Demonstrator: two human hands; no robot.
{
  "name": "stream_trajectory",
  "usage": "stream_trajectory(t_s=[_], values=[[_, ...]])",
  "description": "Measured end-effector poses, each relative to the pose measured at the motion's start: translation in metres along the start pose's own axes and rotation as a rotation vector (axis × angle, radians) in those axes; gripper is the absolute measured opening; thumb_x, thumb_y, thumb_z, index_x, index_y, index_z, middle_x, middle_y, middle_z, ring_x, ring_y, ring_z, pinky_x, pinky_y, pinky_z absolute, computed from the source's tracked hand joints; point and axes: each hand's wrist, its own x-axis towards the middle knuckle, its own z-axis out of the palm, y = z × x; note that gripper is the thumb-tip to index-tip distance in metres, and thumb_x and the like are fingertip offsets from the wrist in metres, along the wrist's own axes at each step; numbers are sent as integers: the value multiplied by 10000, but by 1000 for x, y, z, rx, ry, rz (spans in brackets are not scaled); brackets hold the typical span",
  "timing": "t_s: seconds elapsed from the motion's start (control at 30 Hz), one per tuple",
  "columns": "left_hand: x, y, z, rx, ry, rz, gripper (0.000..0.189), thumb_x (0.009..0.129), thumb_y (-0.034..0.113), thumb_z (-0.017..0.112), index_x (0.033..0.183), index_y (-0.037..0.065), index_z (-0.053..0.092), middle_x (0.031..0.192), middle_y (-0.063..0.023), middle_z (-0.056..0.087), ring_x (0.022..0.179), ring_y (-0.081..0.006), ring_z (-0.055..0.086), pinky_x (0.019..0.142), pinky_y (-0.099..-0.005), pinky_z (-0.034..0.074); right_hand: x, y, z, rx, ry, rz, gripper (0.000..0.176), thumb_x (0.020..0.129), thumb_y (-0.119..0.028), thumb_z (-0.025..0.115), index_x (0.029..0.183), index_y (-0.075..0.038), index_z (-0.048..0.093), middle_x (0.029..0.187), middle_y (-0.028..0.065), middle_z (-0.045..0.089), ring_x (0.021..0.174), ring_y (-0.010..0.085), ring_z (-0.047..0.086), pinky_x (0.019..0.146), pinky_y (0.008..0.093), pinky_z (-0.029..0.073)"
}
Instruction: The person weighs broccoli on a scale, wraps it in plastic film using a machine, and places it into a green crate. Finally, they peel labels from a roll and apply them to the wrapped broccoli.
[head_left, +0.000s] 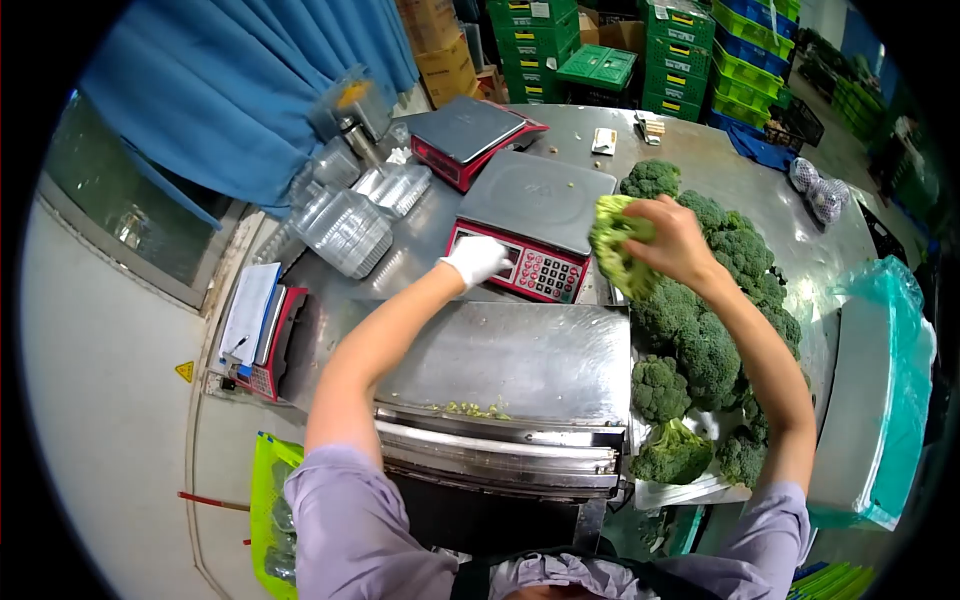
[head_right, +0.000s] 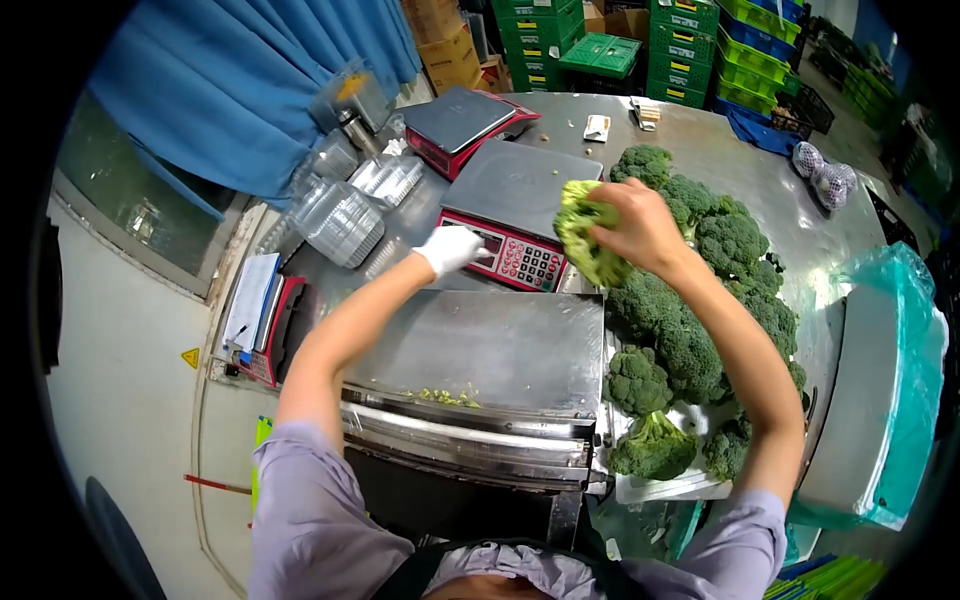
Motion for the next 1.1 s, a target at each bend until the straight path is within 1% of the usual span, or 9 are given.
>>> stream_trajectory(t_s=[0.27,0.33,0.47,0.53,0.7,0.87,0.9,1.0,1.1], values=[[-166,-133,-13,107,434,-118,382,758,266,607,1120,146,621,1217,-142,559,1130,-278,520,937,-353,418,90,45,127,-238,-145,-137,364,642,-122,675,999,-134,605,985,51,619,961,284,547,752,412,510],[-217,-144,-20,-1276,439,-659,467,761,346,623,1174,130,592,1313,-144,485,1216,-290,439,1011,-359,353,98,49,140,-244,-171,-156,364,635,-107,661,993,-143,605,993,39,612,969,279,544,745,413,512],[-325,-187,46,51,-244,-754,476,838,381,596,1135,10,593,1242,-155,545,1125,-325,519,987,-339,372,100,55,149,-368,-208,-114,458,631,-132,683,1079,-163,590,1164,71,559,1054,304,517,816,416,502],[-339,-176,57,-486,156,-845,468,834,345,619,1144,-3,581,1183,-166,582,1073,-314,563,951,-320,407,95,58,141,-290,-137,-62,605,621,-211,740,1192,-183,540,1251,131,515,1109,336,497,884,423,477],[-384,-138,58,-822,-75,-844,486,847,337,621,1180,-11,560,1162,-133,604,1083,-275,564,941,-329,412,92,68,106,-41,-206,58,647,640,-248,762,1214,-73,521,1171,150,576,1055,330,561,930,391,445],[-433,-120,95,-1605,509,-1175,476,857,378,597,1158,10,585,1175,-105,599,1042,-259,581,935,-325,408,91,66,86,4,-137,162,631,653,-271,764,1208,-69,539,1199,154,575,1096,311,557,952,385,427],[-462,-137,134,-689,130,-1221,390,850,315,617,1092,9,621,1191,-108,589,1051,-243,575,931,-316,409,90,70,83,-1,-136,172,636,653,-277,766,1212,-77,538,1188,154,583,1088,312,563,947,387,430],[-499,-113,134,-210,362,-1055,323,831,249,643,1036,0,641,1208,-130,575,1085,-244,557,945,-319,401,89,76,77,-2,-116,175,648,641,-295,774,1215,-97,546,1159,158,602,1068,313,577,926,394,441],[-508,-111,130,-893,461,-1239,312,804,221,671,1023,0,646,1203,-146,573,1111,-253,539,971,-330,386,92,81,73,-57,-128,233,628,644,-327,748,1190,-79,560,1077,185,629,949,322,618,850,391,479]])
